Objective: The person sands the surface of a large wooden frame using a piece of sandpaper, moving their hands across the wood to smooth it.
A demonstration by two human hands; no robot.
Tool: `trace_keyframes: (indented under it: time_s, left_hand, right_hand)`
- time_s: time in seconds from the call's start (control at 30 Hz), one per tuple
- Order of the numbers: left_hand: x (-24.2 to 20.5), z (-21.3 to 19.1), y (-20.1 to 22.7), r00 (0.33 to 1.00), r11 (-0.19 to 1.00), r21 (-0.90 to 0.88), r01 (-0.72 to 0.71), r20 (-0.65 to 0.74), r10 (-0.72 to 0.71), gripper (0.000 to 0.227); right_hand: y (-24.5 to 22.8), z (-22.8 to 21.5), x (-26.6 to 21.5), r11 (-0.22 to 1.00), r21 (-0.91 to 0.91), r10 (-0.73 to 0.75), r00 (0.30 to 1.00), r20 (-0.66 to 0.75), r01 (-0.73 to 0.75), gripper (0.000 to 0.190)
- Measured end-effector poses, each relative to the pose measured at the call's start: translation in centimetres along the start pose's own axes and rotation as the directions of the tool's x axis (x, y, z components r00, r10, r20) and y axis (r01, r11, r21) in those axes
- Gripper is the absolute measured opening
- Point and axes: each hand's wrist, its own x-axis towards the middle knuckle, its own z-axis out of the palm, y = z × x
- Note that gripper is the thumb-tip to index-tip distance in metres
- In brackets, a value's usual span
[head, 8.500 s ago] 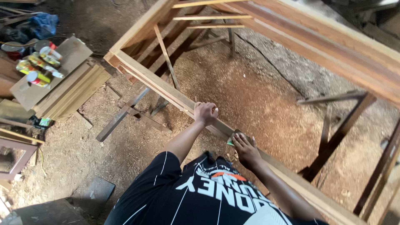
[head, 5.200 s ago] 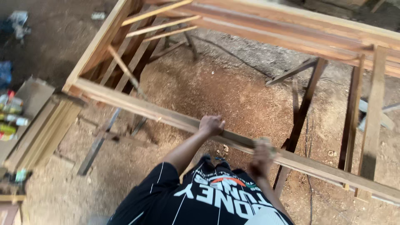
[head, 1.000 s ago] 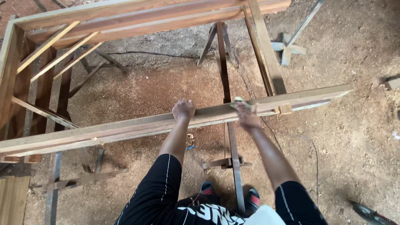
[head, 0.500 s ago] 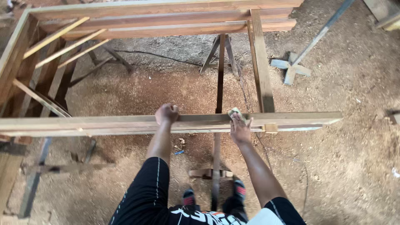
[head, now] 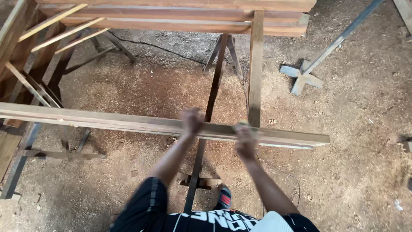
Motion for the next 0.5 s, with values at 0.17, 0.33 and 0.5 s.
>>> trace_keyframes:
  time_s: [0.17, 0.33, 0.5]
  left_hand:
    - [-0.4, 0.4, 5.1, 0.987, 0.988, 0.133, 0.078, 0.132, -0.096, 0.024]
    - [0.2, -0.9, 5.9, 0.935, 0.967, 0.212, 0.139, 0.295, -0.199, 0.021]
    - [0.7, -1.4, 6.7, 0.876, 0.949, 0.292, 0.119, 0.419, -0.238, 0.024]
  right_hand:
    - [-1.5, 2.7, 0.1, 0.869, -0.389, -0.325, 0.946, 0.020, 0.307, 0.032]
    - [5.3, -4.4, -1.2, 0.912, -0.393, -0.082, 0.991, 0.108, 0.118, 0.038]
    - [8.7, -6.9, -2.6, 0.812, -0.581, 0.061, 0.998, -0.002, -0.051, 0.036]
